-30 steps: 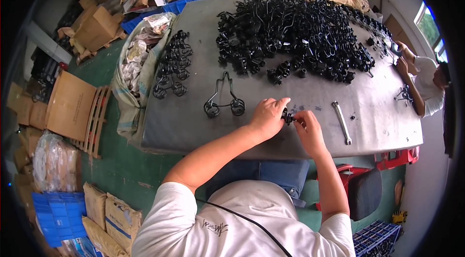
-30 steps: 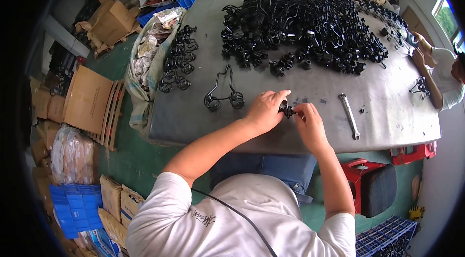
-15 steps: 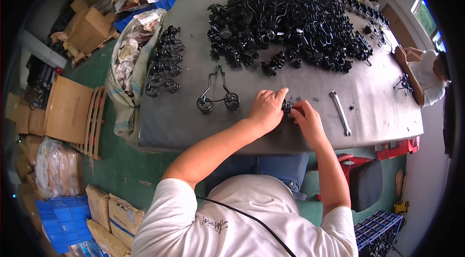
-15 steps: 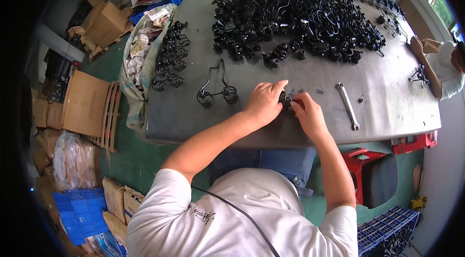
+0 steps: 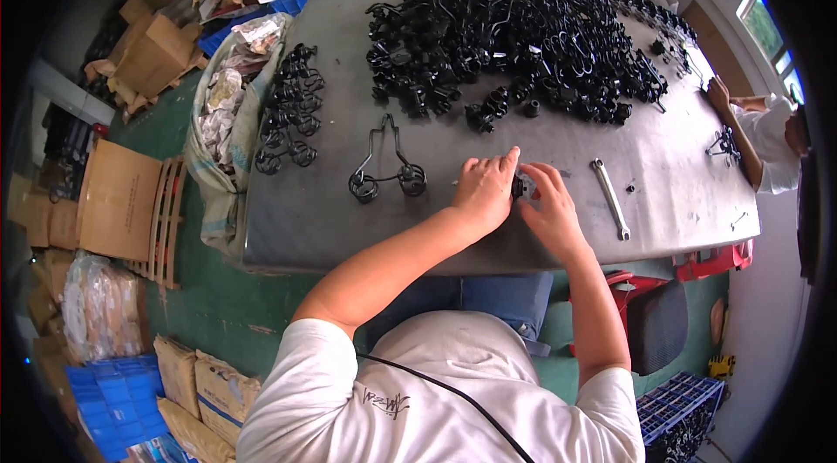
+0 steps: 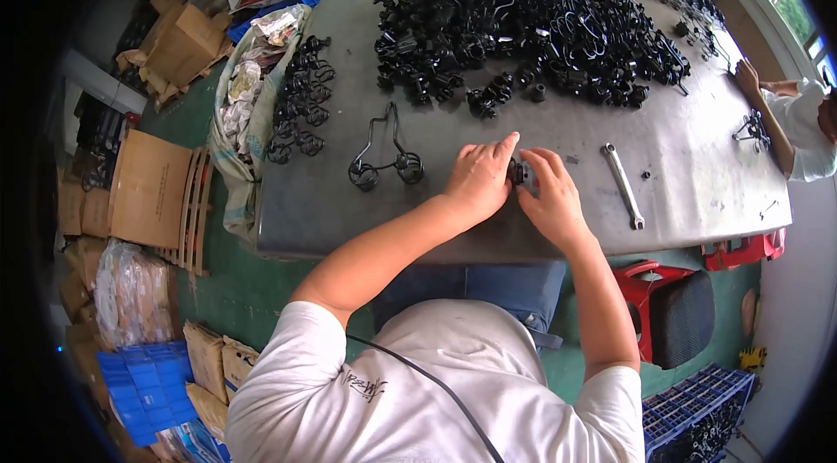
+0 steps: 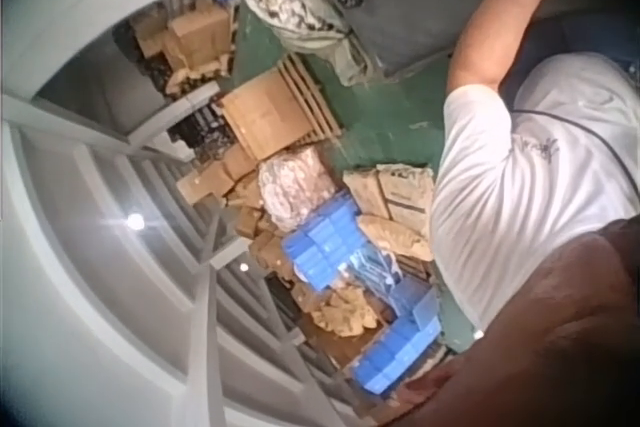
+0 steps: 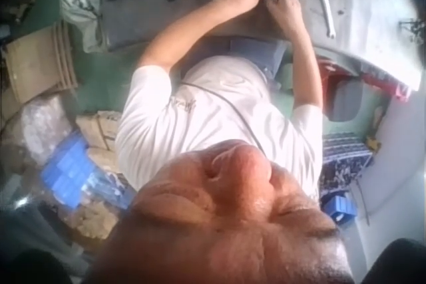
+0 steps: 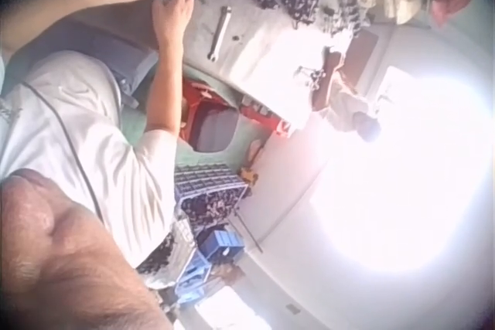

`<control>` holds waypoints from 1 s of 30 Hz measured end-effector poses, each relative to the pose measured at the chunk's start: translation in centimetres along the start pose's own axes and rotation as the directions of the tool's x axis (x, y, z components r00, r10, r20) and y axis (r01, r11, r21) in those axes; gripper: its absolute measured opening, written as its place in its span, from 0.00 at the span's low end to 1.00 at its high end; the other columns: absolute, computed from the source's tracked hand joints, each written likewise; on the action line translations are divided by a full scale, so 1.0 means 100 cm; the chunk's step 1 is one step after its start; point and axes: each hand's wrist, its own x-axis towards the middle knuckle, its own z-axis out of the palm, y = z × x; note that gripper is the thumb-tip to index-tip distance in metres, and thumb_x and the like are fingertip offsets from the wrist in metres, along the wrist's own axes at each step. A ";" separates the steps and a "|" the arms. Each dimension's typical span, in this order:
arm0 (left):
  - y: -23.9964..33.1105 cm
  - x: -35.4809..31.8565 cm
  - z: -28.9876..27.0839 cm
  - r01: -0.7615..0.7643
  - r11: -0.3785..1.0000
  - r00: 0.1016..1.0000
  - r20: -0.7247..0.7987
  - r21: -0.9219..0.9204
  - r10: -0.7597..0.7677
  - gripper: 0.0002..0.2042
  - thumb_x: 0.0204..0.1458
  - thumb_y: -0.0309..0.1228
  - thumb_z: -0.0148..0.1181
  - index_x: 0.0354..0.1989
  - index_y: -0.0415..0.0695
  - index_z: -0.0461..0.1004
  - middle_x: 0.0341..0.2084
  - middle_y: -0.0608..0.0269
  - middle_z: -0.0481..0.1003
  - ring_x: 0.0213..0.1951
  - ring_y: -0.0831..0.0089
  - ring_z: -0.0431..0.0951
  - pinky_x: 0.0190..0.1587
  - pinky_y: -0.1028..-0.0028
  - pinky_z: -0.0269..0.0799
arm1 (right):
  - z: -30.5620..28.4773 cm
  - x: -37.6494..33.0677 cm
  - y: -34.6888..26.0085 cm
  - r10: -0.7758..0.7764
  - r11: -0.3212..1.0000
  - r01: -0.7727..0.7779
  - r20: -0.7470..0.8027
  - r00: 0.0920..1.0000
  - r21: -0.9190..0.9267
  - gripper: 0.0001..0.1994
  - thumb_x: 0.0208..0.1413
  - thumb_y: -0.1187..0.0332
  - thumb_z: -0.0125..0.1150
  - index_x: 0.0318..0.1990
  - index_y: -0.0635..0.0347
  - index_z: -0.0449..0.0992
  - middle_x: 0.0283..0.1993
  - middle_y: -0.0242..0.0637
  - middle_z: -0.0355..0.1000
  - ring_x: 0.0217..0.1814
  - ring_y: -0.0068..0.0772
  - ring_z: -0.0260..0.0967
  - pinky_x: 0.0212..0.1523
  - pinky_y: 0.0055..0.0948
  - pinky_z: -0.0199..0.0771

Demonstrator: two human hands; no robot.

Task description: Assembling black metal bicycle components at a workbench in a manufacturing workshop.

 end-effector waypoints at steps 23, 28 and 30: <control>-0.128 -0.061 -0.104 0.527 0.814 0.843 0.034 -0.246 -0.536 0.27 0.52 0.29 0.64 0.61 0.40 0.64 0.54 0.51 0.70 0.48 0.56 0.77 0.51 0.61 0.73 | 0.024 0.015 -0.010 0.221 0.974 -0.224 0.111 0.969 0.012 0.18 0.54 0.73 0.62 0.53 0.55 0.76 0.38 0.40 0.68 0.37 0.37 0.68 0.42 0.34 0.73; -0.128 -0.075 -0.091 0.499 0.656 0.836 0.114 -0.567 -0.537 0.25 0.57 0.21 0.54 0.65 0.41 0.61 0.46 0.50 0.77 0.39 0.62 0.82 0.43 0.65 0.78 | 0.024 0.023 -0.018 0.233 0.964 -0.243 0.100 0.967 0.105 0.18 0.53 0.75 0.62 0.53 0.57 0.76 0.36 0.35 0.66 0.34 0.29 0.67 0.40 0.29 0.72; -0.112 -0.074 -0.090 0.510 0.577 0.826 0.178 -0.638 -0.534 0.29 0.56 0.21 0.54 0.68 0.41 0.56 0.48 0.50 0.77 0.37 0.62 0.83 0.42 0.64 0.78 | 0.025 0.028 -0.023 0.252 0.942 -0.268 0.099 0.962 0.200 0.18 0.53 0.76 0.63 0.53 0.57 0.76 0.37 0.34 0.66 0.34 0.26 0.67 0.39 0.27 0.72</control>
